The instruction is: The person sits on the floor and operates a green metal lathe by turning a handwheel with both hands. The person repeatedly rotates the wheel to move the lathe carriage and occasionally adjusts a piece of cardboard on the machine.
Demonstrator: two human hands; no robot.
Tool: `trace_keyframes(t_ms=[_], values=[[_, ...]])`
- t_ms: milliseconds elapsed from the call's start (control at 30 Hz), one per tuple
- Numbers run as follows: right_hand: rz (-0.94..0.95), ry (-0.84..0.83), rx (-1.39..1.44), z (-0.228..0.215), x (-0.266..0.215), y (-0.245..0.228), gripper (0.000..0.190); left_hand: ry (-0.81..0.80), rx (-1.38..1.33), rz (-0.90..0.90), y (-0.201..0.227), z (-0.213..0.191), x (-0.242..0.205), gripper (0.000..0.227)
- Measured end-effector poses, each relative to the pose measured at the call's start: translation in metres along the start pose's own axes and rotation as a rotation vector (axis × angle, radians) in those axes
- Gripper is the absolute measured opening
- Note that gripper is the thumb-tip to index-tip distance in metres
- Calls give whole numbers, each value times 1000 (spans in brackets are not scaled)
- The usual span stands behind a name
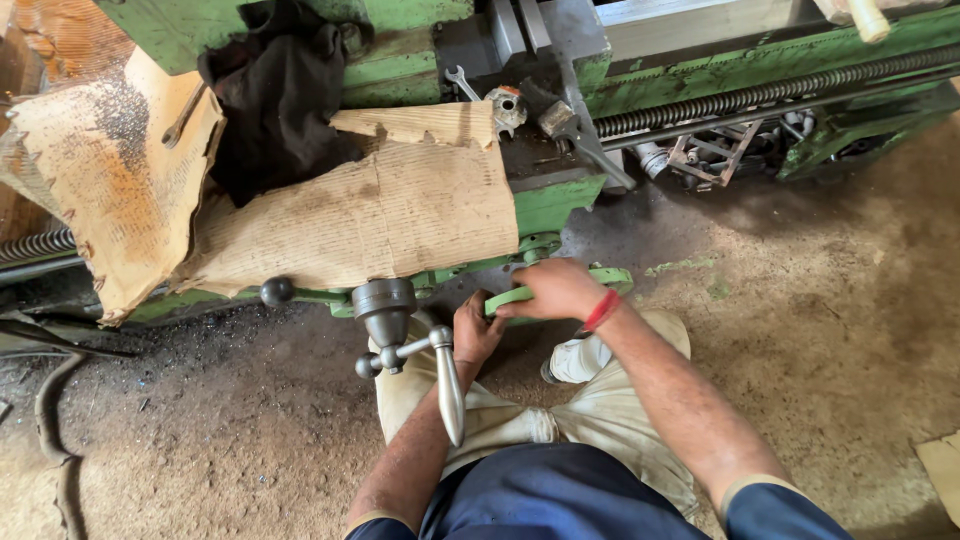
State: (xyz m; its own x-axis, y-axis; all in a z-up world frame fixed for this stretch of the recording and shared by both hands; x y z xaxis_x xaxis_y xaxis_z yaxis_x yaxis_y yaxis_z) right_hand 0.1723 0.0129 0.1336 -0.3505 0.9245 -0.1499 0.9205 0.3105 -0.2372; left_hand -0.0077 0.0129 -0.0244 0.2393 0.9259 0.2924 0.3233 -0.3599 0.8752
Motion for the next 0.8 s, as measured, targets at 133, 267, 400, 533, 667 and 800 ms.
trace_keyframes(t_ms=[133, 267, 400, 533, 667, 800], values=[[102, -117, -35, -14, -8, 12, 65, 27, 19, 27, -7, 3, 0, 27], [97, -38, -112, -14, -12, 6, 67, 41, 20, 52, -12, 5, -1, 26], [101, -26, -120, -12, -10, 3, 68, 57, 0, 41, -14, 7, -2, 25], [102, -34, -119, -12, -9, 2, 69, 61, -9, 35, -11, 6, -2, 22], [112, -59, -124, -12, -8, 1, 71, 53, -17, 38, -2, 1, -1, 21], [119, -57, -142, -11, -9, 1, 71, 31, -34, 19, 6, -3, 0, 21]])
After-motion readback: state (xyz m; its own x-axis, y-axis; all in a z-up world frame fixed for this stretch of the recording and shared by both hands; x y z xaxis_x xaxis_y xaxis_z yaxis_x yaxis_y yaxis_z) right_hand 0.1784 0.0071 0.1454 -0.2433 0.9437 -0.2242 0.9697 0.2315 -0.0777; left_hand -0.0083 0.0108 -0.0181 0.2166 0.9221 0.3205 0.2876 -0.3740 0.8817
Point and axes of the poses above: each hand's wrist, its own x-axis towards the middle knuckle, its own z-axis out of the palm, y = z × x, the point moved 1 cm from there along x, towards the middle knuckle, and after that the axes turned 3 degrees about -x, right-handed, at the moved point
